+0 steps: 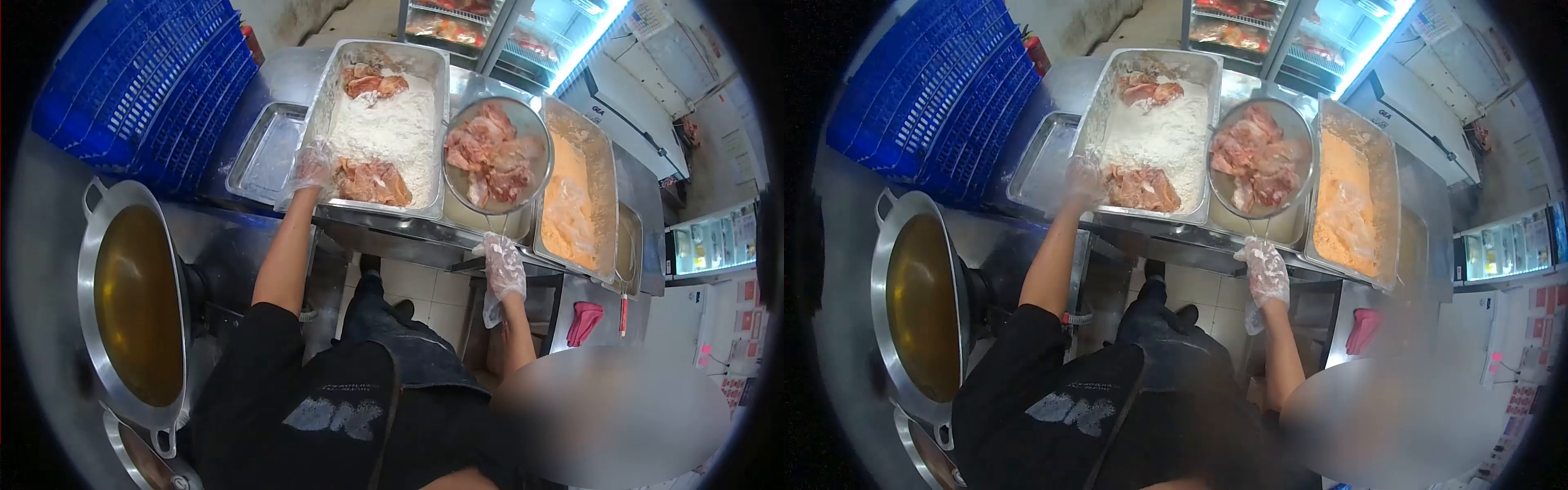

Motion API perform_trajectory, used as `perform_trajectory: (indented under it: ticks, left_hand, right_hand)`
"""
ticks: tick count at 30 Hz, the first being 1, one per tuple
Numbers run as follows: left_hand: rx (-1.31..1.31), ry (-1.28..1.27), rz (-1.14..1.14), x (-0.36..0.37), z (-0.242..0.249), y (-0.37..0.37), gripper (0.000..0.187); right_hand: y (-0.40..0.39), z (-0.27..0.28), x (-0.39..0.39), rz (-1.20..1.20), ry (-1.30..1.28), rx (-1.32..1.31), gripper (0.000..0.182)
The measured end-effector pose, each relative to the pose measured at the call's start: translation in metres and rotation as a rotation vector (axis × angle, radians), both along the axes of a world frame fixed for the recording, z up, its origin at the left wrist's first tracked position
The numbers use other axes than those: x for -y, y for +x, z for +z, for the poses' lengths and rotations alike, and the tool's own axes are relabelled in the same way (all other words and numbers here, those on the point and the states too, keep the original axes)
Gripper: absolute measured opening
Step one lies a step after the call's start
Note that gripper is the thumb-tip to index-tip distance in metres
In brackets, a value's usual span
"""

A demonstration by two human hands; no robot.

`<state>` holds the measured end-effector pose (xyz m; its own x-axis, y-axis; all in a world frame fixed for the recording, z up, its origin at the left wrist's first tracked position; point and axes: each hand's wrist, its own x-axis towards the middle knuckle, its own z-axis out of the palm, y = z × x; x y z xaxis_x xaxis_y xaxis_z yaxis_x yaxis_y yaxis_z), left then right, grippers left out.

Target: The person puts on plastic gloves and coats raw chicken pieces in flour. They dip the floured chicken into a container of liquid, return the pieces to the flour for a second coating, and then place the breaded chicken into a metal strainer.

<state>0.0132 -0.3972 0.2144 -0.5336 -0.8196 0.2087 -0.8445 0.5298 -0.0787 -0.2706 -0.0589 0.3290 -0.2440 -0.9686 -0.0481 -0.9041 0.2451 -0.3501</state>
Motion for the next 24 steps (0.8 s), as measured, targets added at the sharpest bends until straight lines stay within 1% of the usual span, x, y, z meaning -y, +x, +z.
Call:
perform_trajectory:
  ticks: [1,2,3,4,5,7,8,9,11,12,13,15,16,17,19,20,21,23,24]
  left_hand:
    - [-0.035,-0.014,0.009,-0.002,0.001,0.001,0.044]
    - [-0.071,-0.031,0.018,-0.004,0.002,0.001,0.044]
    - [-0.075,-0.028,0.025,-0.005,0.003,0.0,0.044]
    - [-0.144,-0.107,0.003,-0.005,-0.002,0.001,0.041]
    - [-0.213,-0.187,-0.017,-0.004,-0.007,0.003,0.039]
    - [-0.245,-0.214,-0.032,0.0,-0.014,0.005,0.036]
    - [-0.277,-0.247,-0.054,0.005,-0.017,0.007,0.034]
    - [-0.279,-0.252,-0.044,0.01,-0.02,0.008,0.034]
    - [-0.412,-0.287,-0.049,0.007,-0.004,0.002,0.031]
    - [-0.471,-0.12,0.021,0.001,0.006,0.003,0.03]
    - [-0.467,-0.124,0.041,-0.007,0.023,0.0,0.03]
    - [-0.555,0.175,0.138,-0.017,0.048,-0.005,0.028]
    - [-0.56,-0.101,0.108,-0.01,0.019,-0.002,0.025]
    - [-0.561,-0.102,0.115,-0.01,0.014,-0.001,0.025]
    - [-0.492,-0.087,0.069,-0.004,0.011,0.001,0.024]
    - [-0.406,-0.111,0.069,-0.011,0.019,0.0,0.025]
    - [-0.406,-0.123,0.069,-0.015,0.023,0.0,0.025]
    - [-0.348,0.107,0.174,-0.012,0.025,-0.002,0.027]
    - [-0.348,-0.068,0.083,-0.014,0.021,-0.001,0.031]
  right_hand:
    - [0.004,0.007,0.003,0.029,0.097,-0.115,0.038]
    - [0.005,0.006,0.007,0.036,0.102,-0.119,0.038]
    - [0.005,0.002,0.013,0.11,0.074,-0.232,0.041]
    - [0.007,0.0,0.019,0.185,0.046,-0.345,0.044]
    - [0.009,-0.002,0.026,0.194,0.046,-0.349,0.044]
    - [0.014,-0.003,0.043,0.214,-0.002,-0.427,0.041]
    - [0.013,-0.004,0.058,0.232,0.053,-0.387,0.036]
    - [0.015,-0.002,0.063,0.242,0.048,-0.391,0.036]
    - [0.02,0.007,0.076,0.05,0.12,-0.123,0.03]
    - [0.021,0.008,0.081,0.055,0.107,-0.167,0.027]
    - [0.02,0.005,0.085,0.075,0.106,-0.165,0.027]
    - [0.012,-0.001,0.089,0.172,0.085,-0.217,0.028]
    - [0.012,0.0,0.089,0.169,0.122,-0.231,0.031]
    - [0.012,-0.002,0.085,0.176,0.123,-0.232,0.031]
    - [0.01,-0.016,0.073,0.106,-0.017,-0.162,0.036]
    - [0.006,-0.028,0.072,0.203,0.064,-0.311,0.041]
    - [0.001,-0.04,0.068,0.203,0.052,-0.312,0.041]
    - [0.012,-0.033,0.07,0.12,-0.046,-0.286,0.027]
    - [0.015,-0.028,0.068,0.075,-0.012,-0.281,0.029]
